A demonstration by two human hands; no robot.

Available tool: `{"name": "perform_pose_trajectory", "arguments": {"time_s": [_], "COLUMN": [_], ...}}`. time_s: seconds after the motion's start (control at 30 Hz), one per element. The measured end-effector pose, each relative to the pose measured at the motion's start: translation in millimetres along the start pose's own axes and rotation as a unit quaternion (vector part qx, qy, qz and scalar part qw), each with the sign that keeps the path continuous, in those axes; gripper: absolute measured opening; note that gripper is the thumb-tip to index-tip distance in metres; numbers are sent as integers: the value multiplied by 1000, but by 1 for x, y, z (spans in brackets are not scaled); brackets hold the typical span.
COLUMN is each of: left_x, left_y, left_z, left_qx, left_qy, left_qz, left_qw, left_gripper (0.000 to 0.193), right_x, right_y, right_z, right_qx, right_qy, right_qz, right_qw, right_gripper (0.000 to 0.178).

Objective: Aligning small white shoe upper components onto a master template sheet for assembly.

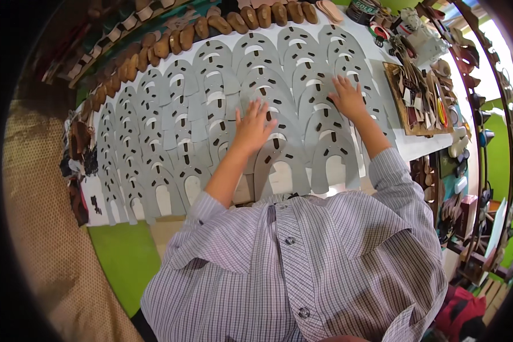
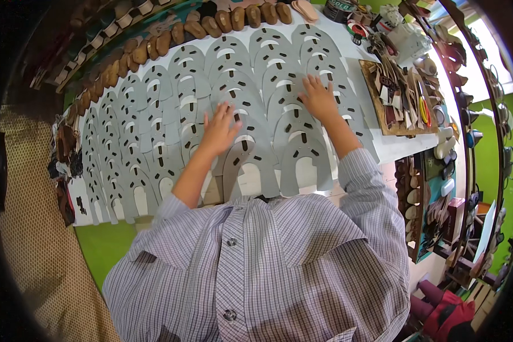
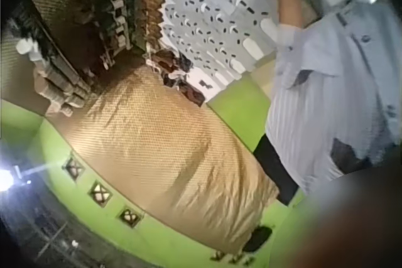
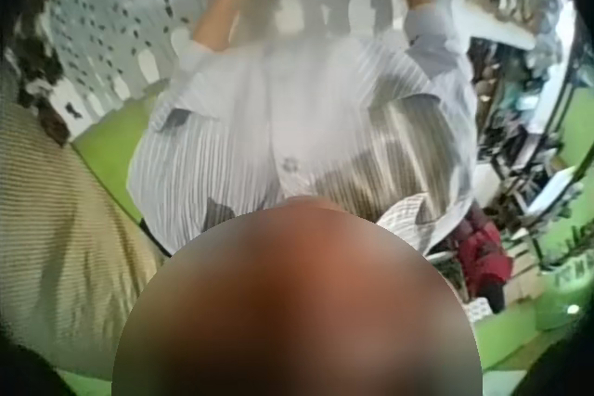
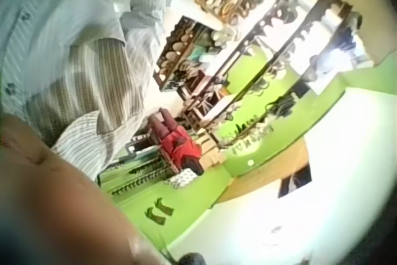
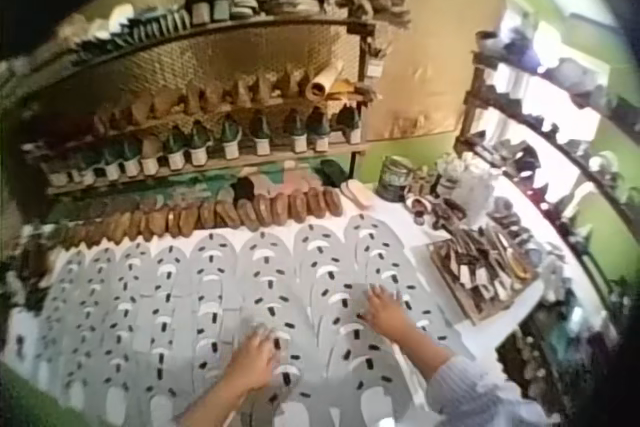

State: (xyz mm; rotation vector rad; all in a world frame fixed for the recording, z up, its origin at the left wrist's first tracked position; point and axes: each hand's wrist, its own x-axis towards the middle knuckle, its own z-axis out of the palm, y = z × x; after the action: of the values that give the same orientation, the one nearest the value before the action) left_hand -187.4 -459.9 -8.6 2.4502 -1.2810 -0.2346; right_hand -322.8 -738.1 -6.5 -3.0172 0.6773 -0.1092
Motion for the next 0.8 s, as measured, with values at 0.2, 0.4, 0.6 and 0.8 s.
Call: {"name": "perform_pose_trajectory", "arguments": {"time_s": [0.2, 0.4, 0.6, 0.8], "left_x": [-46, -62, -61, -62], "left_y": [41, 60, 60, 60], "left_z": [36, 58, 61, 61], "left_qx": [-5, -7, -3, 3], "left_qy": [-41, -16, 8, 17], "left_qz": [74, 200, 208, 214], "left_qw": [996, 980, 978, 977], "left_gripper": [61, 61, 61, 61], "right_x": [-71, -117, -145, -145], "right_y": [5, -11, -15, -21], "right_z": [1, -4, 3, 9], "right_qx": [13, 97, 121, 138], "right_qy": [-48, -19, 3, 50], "right_qz": [-1, 36, 67, 69], "right_qw": [999, 994, 990, 987], "right_gripper": [52, 45, 34, 31]}}
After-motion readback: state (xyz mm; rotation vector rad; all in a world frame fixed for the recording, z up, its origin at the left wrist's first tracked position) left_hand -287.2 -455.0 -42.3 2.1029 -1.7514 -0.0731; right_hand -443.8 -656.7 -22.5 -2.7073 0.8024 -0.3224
